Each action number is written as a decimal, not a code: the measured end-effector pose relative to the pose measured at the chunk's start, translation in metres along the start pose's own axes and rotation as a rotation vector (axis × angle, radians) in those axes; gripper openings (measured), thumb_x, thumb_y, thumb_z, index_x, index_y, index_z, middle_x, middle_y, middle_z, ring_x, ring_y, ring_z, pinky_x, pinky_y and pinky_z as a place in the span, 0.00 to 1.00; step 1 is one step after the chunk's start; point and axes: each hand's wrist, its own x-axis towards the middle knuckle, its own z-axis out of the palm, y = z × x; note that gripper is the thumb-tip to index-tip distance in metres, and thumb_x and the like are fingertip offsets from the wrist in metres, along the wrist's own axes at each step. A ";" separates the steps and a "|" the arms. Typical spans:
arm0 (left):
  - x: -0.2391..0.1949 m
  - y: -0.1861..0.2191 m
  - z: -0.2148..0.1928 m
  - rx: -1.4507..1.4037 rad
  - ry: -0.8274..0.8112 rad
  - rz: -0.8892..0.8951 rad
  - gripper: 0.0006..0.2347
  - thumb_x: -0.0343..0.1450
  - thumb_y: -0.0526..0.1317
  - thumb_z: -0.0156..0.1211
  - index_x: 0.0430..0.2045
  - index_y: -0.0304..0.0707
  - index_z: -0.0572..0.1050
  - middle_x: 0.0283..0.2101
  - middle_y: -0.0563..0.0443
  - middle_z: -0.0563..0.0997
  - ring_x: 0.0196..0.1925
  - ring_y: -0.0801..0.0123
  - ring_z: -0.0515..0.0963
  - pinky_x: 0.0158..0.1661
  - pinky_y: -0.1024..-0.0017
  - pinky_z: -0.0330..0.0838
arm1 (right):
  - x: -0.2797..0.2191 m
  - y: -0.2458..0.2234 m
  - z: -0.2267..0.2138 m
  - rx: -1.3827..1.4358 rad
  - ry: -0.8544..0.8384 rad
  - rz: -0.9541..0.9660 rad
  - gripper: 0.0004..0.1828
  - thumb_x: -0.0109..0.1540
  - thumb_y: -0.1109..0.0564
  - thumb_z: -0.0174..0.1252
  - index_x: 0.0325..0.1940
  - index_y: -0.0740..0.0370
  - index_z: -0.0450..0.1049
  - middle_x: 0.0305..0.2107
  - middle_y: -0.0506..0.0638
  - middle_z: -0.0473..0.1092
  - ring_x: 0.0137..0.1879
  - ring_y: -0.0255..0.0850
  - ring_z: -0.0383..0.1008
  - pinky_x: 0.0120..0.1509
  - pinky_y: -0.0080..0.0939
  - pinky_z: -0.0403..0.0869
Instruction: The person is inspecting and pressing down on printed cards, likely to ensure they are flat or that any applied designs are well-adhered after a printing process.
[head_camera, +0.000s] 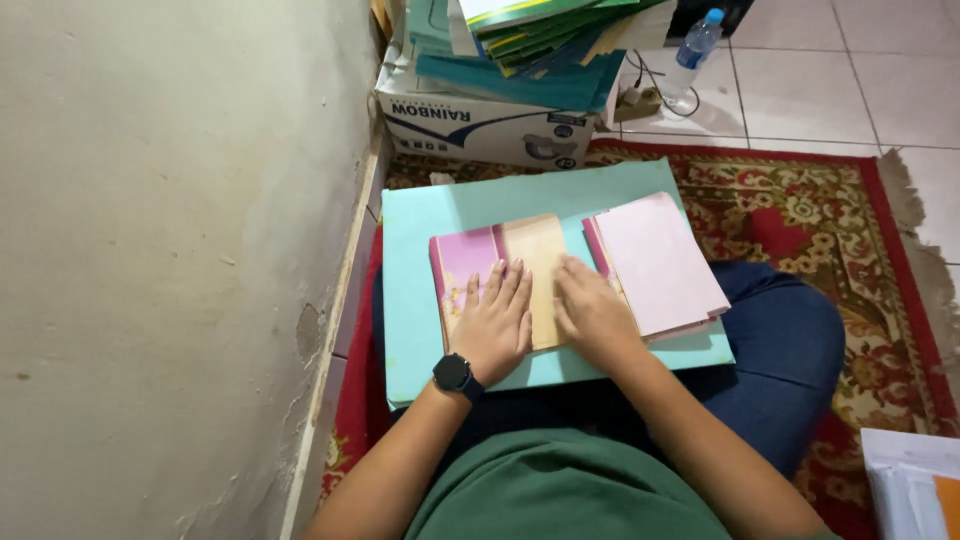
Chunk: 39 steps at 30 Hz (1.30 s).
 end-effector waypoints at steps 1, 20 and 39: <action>0.001 0.000 0.000 -0.002 -0.002 0.002 0.25 0.75 0.45 0.35 0.70 0.38 0.57 0.75 0.42 0.54 0.77 0.49 0.51 0.69 0.45 0.38 | -0.003 0.007 -0.013 -0.001 -0.001 0.003 0.27 0.62 0.50 0.54 0.65 0.57 0.70 0.63 0.55 0.67 0.71 0.48 0.65 0.76 0.47 0.60; 0.001 -0.004 0.005 -0.084 0.026 -0.022 0.25 0.74 0.45 0.40 0.69 0.38 0.59 0.74 0.40 0.56 0.76 0.48 0.52 0.69 0.44 0.37 | -0.009 0.061 -0.050 -0.275 -0.161 0.508 0.39 0.59 0.35 0.61 0.64 0.65 0.70 0.53 0.65 0.68 0.59 0.63 0.72 0.55 0.61 0.77; -0.017 -0.053 -0.017 -0.451 0.413 -0.314 0.25 0.79 0.47 0.33 0.72 0.38 0.54 0.76 0.37 0.52 0.77 0.41 0.47 0.70 0.41 0.32 | 0.023 0.000 -0.063 1.106 0.123 0.513 0.28 0.70 0.62 0.50 0.74 0.68 0.53 0.42 0.67 0.71 0.42 0.50 0.73 0.44 0.49 0.77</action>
